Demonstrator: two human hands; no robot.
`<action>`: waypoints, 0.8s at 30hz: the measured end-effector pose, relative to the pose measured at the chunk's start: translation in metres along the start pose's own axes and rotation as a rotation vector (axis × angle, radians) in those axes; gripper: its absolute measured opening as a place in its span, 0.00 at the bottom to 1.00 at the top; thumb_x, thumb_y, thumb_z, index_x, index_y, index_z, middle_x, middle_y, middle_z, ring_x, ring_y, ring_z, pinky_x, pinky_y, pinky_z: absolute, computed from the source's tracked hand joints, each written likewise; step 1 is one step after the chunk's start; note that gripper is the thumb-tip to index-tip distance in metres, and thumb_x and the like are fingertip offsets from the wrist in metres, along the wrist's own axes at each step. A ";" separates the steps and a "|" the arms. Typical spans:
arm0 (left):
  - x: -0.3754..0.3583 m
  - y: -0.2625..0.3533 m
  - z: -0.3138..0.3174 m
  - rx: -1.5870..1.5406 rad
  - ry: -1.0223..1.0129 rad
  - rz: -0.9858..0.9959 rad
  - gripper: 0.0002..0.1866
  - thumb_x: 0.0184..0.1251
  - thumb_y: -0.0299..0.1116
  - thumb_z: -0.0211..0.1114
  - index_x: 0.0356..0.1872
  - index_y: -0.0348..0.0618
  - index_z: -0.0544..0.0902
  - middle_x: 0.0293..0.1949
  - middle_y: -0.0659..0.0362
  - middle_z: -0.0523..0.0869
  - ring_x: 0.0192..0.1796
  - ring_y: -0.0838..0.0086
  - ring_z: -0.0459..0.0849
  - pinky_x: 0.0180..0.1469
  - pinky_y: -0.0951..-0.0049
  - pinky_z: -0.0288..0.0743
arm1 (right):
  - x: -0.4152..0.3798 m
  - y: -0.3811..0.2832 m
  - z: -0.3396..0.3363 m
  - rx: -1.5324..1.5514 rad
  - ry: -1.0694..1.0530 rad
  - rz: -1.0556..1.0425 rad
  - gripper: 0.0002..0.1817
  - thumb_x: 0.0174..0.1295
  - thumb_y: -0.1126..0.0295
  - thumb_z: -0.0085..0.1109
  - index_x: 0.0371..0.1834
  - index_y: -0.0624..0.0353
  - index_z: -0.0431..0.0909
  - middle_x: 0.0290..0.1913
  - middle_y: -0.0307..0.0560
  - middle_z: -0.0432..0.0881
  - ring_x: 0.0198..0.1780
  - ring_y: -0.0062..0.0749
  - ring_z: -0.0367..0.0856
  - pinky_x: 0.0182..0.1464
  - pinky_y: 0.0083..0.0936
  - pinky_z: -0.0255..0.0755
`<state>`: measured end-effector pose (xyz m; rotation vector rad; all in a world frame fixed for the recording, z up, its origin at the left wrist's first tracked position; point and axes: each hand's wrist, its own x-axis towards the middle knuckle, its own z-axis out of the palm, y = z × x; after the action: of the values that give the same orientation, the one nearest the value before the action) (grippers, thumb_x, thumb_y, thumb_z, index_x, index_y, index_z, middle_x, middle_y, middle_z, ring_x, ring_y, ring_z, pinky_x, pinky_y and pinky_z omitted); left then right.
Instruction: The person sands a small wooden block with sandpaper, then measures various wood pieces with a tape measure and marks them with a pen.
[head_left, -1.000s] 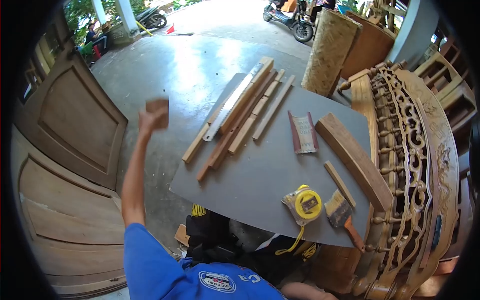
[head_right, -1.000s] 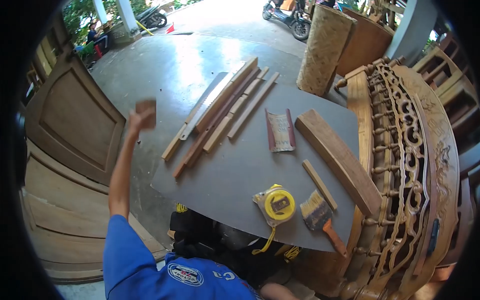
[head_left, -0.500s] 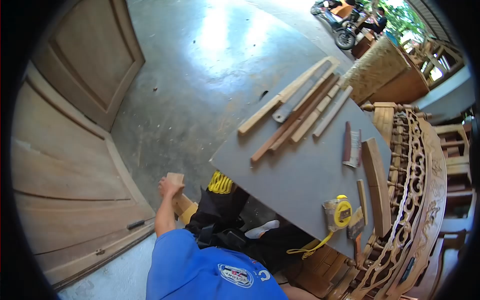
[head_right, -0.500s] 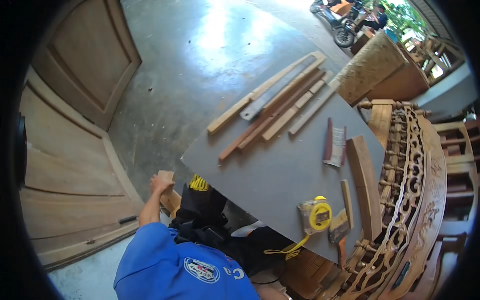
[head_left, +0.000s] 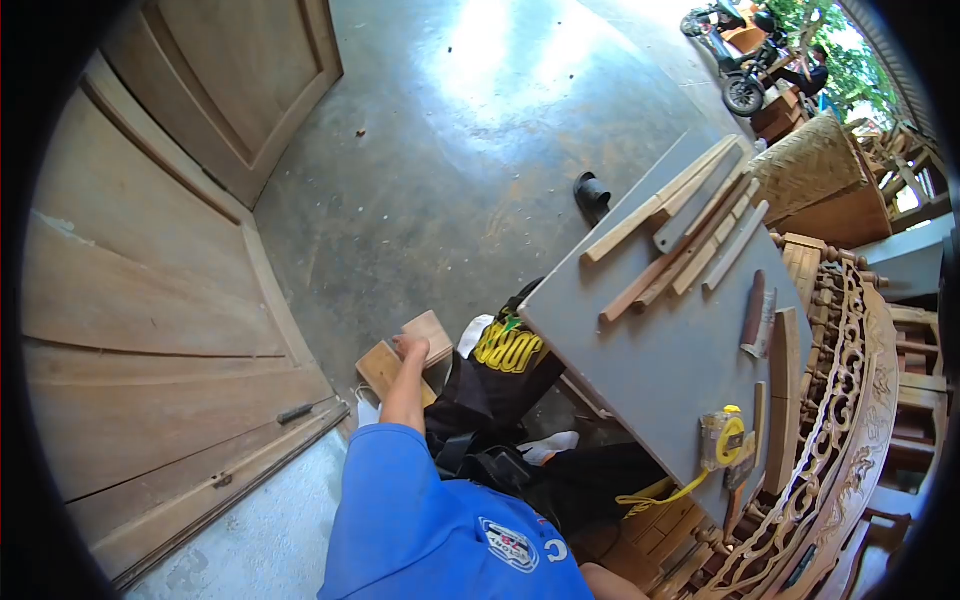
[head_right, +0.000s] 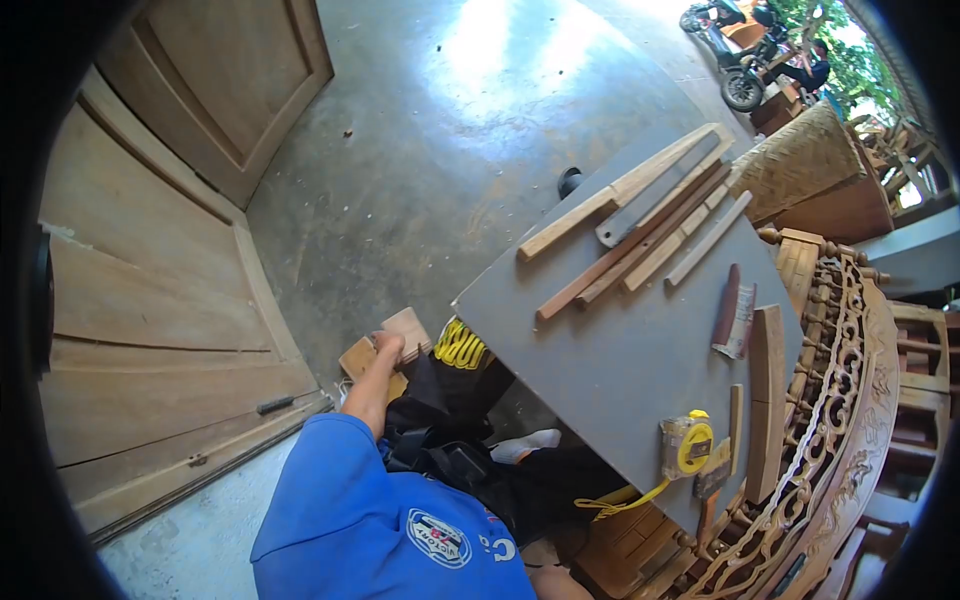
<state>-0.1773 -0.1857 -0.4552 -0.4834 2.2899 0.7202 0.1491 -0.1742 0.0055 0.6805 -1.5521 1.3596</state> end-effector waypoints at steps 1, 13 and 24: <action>0.004 -0.009 0.002 -0.170 0.001 -0.048 0.35 0.51 0.28 0.58 0.61 0.31 0.55 0.53 0.37 0.72 0.60 0.49 0.69 0.61 0.58 0.65 | -0.005 0.003 0.000 -0.011 0.016 0.016 0.08 0.63 0.68 0.46 0.25 0.46 0.68 0.31 0.37 0.72 0.38 0.30 0.73 0.48 0.32 0.70; 0.021 -0.077 -0.073 0.231 -0.263 0.051 0.24 0.51 0.32 0.60 0.52 0.41 0.72 0.51 0.45 0.77 0.57 0.55 0.73 0.55 0.62 0.69 | -0.031 0.030 0.000 -0.098 0.139 0.154 0.08 0.63 0.68 0.46 0.24 0.46 0.68 0.30 0.36 0.71 0.37 0.30 0.73 0.47 0.34 0.70; 0.014 -0.055 -0.075 0.325 -0.267 0.389 0.26 0.48 0.39 0.63 0.49 0.35 0.75 0.46 0.44 0.80 0.51 0.56 0.78 0.51 0.65 0.72 | -0.022 0.019 -0.004 -0.137 0.102 0.073 0.08 0.62 0.69 0.47 0.24 0.46 0.69 0.29 0.36 0.71 0.35 0.29 0.73 0.46 0.36 0.71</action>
<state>-0.1965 -0.2764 -0.4385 0.2048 2.2056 0.5365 0.1426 -0.1696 -0.0234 0.4678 -1.5845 1.3072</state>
